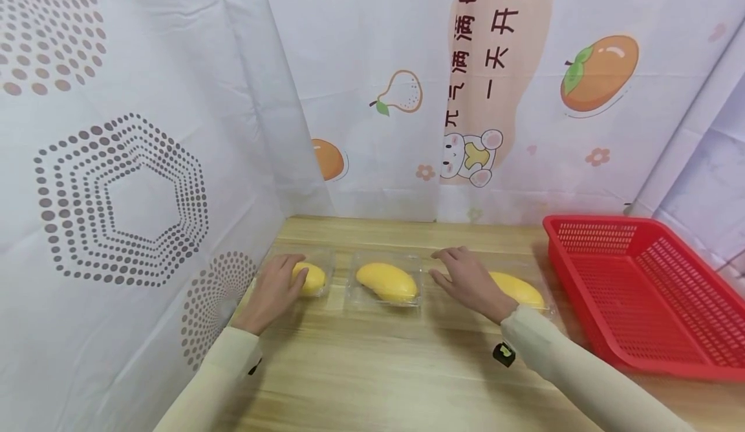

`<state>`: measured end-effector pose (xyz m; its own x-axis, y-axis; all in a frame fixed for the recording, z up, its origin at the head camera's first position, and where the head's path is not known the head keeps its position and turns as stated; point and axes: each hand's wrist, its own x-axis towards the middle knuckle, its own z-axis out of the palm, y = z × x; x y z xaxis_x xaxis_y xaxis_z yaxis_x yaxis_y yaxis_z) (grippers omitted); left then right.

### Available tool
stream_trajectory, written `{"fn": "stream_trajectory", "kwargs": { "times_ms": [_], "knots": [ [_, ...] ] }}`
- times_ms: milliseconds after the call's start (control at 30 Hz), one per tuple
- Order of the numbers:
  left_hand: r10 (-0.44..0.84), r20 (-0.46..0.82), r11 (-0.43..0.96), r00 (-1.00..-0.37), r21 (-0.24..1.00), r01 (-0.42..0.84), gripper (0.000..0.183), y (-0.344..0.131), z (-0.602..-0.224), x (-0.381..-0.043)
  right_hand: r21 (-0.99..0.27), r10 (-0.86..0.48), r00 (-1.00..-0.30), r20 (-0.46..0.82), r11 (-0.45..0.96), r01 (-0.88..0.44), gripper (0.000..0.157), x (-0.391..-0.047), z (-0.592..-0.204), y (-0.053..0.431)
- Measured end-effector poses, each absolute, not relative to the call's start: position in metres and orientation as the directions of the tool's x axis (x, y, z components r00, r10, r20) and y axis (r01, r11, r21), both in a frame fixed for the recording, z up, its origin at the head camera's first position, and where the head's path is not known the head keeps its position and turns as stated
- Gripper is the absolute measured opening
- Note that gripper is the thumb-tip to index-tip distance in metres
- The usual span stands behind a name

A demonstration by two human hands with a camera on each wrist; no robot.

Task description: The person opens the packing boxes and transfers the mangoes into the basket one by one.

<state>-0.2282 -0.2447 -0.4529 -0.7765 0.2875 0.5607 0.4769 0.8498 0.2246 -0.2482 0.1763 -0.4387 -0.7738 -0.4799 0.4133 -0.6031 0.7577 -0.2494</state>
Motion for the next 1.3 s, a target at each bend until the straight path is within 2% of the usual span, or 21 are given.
{"fn": "stream_trajectory", "kwargs": {
  "times_ms": [267, 500, 767, 1033, 1300],
  "knots": [
    [0.257, 0.585, 0.860, -0.769, 0.223, 0.458, 0.026, -0.258, -0.456, -0.225, -0.259, -0.505, -0.742, 0.440, 0.720, -0.644, 0.035, -0.247, -0.436, 0.157],
    [0.258, 0.661, 0.849, -0.705, 0.192, 0.491, 0.016, -0.267, -0.458, -0.221, -0.220, -0.529, -0.708, 0.469, 0.706, -0.673, 0.035, -0.248, -0.436, 0.142],
    [0.262, 0.710, 0.848, -0.653, 0.153, 0.507, 0.010, -0.278, -0.463, -0.218, -0.266, -0.543, -0.723, 0.428, 0.688, -0.675, 0.035, -0.246, -0.434, 0.127],
    [0.179, 0.707, 0.883, -0.685, 0.191, 0.428, 0.005, -0.295, -0.472, -0.211, -0.265, -0.560, -0.724, 0.404, 0.686, -0.678, 0.035, -0.247, -0.432, 0.106],
    [0.127, 0.730, 0.894, -0.671, 0.208, 0.397, 0.005, -0.312, -0.476, -0.205, -0.235, -0.597, -0.694, 0.403, 0.665, -0.709, 0.035, -0.247, -0.430, 0.080]
  ]
}}
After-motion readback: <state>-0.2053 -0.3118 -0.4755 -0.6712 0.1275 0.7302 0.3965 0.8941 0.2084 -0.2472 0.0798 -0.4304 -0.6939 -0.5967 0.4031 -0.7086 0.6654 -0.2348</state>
